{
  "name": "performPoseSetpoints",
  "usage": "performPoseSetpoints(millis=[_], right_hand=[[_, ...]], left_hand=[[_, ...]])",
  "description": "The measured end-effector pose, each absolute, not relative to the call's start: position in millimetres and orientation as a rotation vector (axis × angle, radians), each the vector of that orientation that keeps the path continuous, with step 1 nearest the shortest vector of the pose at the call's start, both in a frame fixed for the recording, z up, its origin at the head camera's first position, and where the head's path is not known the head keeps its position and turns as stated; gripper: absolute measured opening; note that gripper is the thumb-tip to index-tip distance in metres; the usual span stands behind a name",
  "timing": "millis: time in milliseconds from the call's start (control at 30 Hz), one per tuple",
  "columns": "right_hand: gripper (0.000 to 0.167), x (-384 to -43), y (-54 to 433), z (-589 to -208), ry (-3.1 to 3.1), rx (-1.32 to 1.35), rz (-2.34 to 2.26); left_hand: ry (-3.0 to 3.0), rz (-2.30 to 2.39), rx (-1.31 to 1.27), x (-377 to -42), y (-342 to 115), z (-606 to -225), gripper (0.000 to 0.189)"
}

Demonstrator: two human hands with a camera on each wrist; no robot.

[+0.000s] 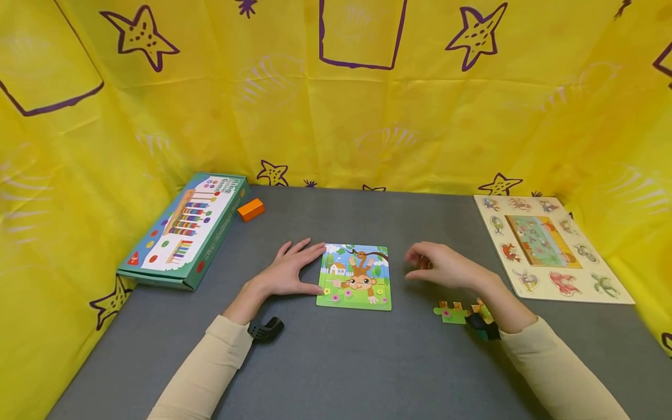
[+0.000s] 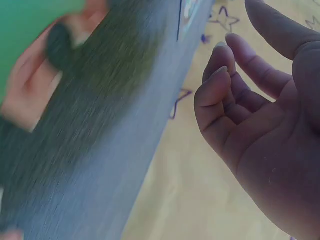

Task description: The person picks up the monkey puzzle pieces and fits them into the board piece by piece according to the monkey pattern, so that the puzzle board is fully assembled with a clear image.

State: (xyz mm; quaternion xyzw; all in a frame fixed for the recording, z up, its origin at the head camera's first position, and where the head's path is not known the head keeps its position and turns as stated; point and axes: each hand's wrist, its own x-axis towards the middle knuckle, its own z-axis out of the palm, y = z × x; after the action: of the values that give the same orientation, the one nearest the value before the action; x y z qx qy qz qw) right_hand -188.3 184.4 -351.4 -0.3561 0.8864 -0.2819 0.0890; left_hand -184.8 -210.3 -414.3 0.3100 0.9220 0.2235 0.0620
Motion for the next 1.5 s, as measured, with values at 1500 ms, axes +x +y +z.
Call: performPoseSetpoints(millis=[1500], right_hand=[[0.032, -136.1, 261.2, -370.4, 2.605, -0.927, -0.718]], left_hand=[[2.786, 0.667, 0.931, -184.3, -209.9, -414.1, 0.101]])
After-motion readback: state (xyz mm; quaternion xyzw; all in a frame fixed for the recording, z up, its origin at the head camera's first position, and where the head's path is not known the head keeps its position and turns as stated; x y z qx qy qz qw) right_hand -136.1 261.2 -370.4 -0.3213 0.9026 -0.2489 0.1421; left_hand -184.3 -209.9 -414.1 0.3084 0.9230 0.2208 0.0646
